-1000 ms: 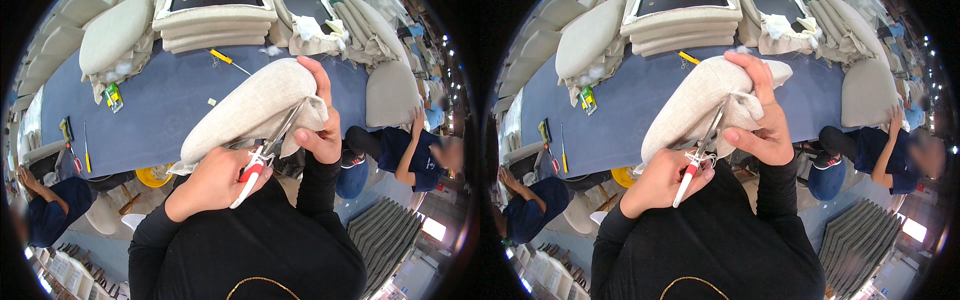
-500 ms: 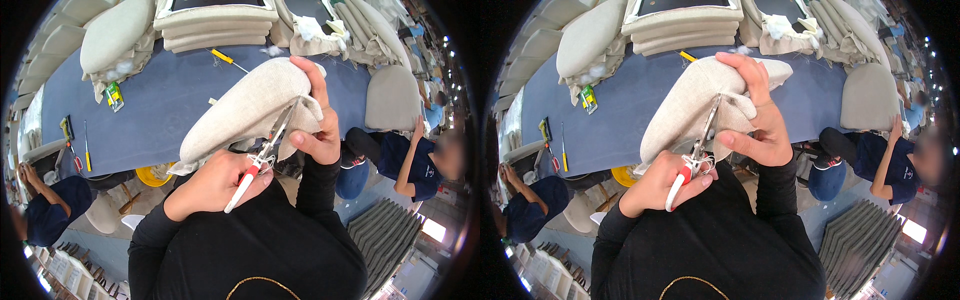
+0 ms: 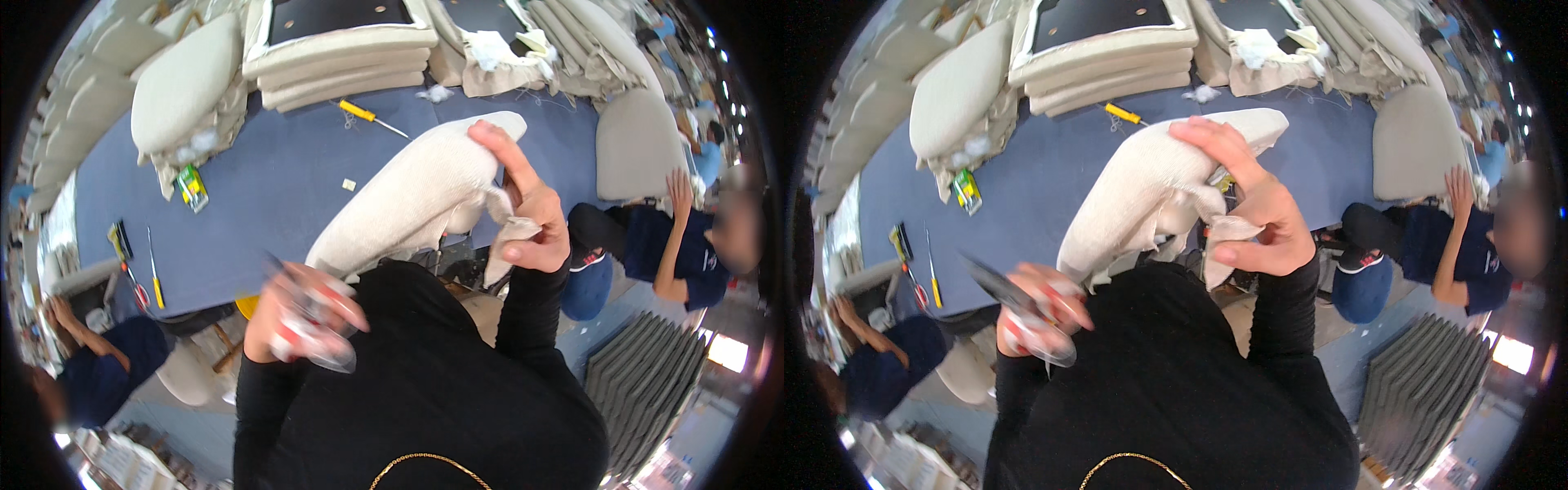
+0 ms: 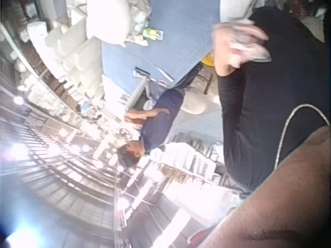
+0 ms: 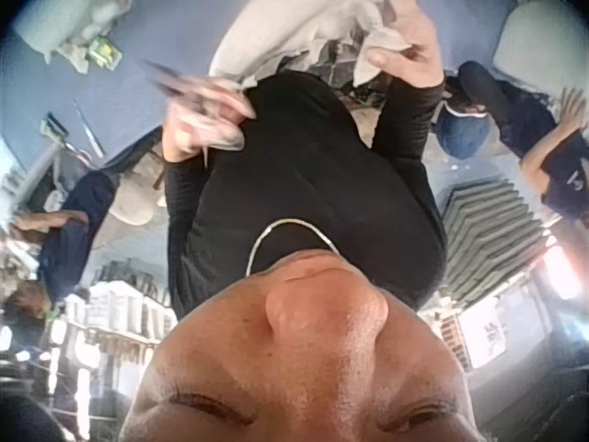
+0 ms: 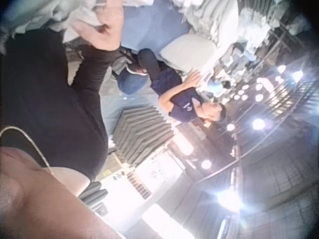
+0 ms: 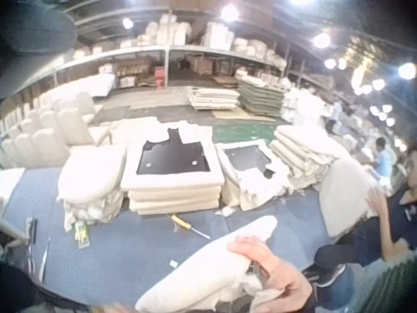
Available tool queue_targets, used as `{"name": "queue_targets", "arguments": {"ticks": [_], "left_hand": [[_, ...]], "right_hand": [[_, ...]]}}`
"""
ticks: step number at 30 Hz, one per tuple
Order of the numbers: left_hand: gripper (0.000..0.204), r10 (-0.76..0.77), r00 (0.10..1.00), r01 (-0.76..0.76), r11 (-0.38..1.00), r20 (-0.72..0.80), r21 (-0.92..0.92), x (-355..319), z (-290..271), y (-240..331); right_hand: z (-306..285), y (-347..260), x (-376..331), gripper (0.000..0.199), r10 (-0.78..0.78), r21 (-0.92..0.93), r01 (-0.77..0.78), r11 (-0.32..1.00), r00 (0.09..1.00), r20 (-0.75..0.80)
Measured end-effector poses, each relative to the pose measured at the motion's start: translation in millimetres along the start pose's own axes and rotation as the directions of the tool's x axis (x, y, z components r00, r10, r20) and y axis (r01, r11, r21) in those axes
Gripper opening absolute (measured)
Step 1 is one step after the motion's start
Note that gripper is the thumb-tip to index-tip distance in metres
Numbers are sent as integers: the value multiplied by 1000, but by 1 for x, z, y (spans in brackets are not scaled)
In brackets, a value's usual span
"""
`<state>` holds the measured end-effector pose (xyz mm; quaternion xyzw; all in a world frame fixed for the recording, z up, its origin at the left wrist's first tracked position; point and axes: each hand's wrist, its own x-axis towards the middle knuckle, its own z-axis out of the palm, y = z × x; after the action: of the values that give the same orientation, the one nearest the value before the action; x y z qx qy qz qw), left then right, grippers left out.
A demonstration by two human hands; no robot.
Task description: The person staples fabric onto chair seat cushions using a handheld staple gun. They repeatedly pick up a cushion, pull the fabric taut, and apply staples along the edges. The person also uses scissors to trim excess fabric and a screwdriver to adjust the material. Finished cushions are placed on a nearby table.
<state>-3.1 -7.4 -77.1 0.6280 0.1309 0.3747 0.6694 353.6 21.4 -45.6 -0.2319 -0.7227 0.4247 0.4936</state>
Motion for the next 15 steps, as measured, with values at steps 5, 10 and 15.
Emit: {"name": "queue_targets", "arguments": {"ticks": [5, 10, 15], "left_hand": [[34, -379, 618, 667, 717, -688, 204, -20, -106, -66], [29, 95, 730, 569, 466, -677, 678, 15, -121, -133], [18, 99, 858, 139, 900, -505, 413, 59, -30, -12]], "right_hand": [[-6, -18, -2, 57, 111, -9, -114, 993, 983, -149], [18, -14, 2, 57, 220, 161, -165, 973, 869, -443], [37, -9, 8, 40, 174, -29, -201, 979, 901, -398]]}}
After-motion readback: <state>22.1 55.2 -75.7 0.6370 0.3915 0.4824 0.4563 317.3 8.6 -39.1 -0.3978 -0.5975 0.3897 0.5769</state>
